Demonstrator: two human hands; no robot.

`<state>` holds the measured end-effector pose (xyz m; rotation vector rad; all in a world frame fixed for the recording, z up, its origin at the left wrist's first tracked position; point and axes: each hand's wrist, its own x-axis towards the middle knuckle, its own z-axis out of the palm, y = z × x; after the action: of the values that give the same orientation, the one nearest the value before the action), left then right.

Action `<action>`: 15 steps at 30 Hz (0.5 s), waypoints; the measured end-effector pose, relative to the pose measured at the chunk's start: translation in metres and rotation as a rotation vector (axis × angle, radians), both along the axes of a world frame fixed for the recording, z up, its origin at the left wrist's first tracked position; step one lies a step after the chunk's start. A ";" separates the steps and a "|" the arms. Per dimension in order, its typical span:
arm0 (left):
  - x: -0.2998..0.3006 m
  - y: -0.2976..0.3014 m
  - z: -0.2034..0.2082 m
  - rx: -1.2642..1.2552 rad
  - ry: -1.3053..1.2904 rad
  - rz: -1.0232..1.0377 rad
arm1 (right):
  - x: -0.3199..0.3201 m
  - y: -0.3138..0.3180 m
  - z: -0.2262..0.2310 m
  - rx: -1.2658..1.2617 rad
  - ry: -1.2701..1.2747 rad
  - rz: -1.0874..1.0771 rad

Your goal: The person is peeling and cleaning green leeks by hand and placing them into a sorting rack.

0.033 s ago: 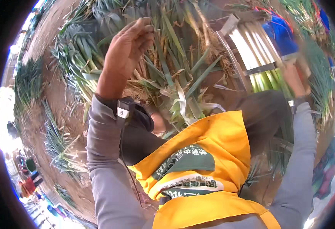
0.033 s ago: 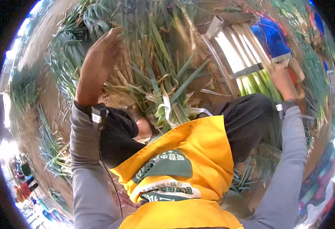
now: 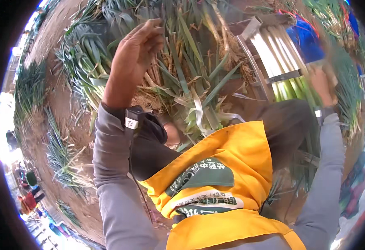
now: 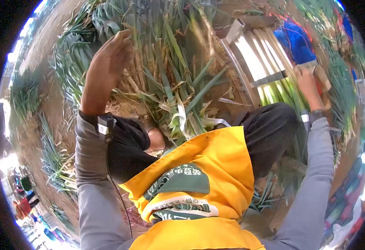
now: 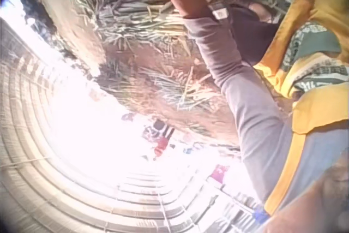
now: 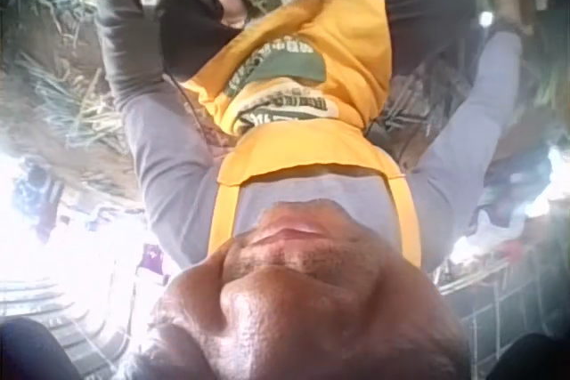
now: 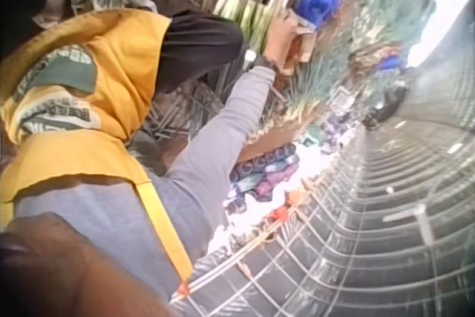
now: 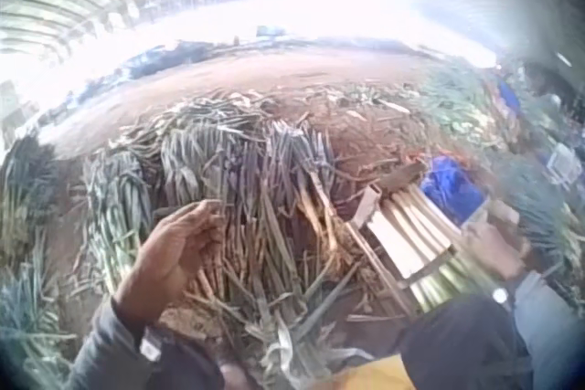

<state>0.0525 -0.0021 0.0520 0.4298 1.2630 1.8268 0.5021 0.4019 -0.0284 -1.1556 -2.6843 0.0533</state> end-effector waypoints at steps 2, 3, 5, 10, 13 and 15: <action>-0.008 -0.019 -0.001 0.046 0.005 0.089 | -0.038 -0.015 0.051 -0.193 0.181 -0.061; -0.022 -0.028 -0.009 0.023 -0.032 0.148 | -0.063 -0.025 0.063 -0.421 0.368 -0.124; -0.034 -0.038 -0.018 0.070 -0.080 0.151 | -0.116 -0.043 0.075 -0.445 0.376 -0.024; -0.039 -0.047 -0.014 0.153 -0.083 0.151 | -0.246 -0.111 -0.002 -0.423 0.127 0.466; -0.039 -0.061 -0.006 0.196 -0.033 0.124 | -0.310 -0.167 -0.073 -0.418 -0.154 0.617; -0.043 -0.076 -0.013 0.232 -0.063 0.088 | -0.344 -0.211 -0.094 -0.430 -0.352 0.604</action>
<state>0.0093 -0.0777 0.0391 0.4443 1.0462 2.0555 0.1580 0.1905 -0.1221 -0.4097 -3.3521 0.5970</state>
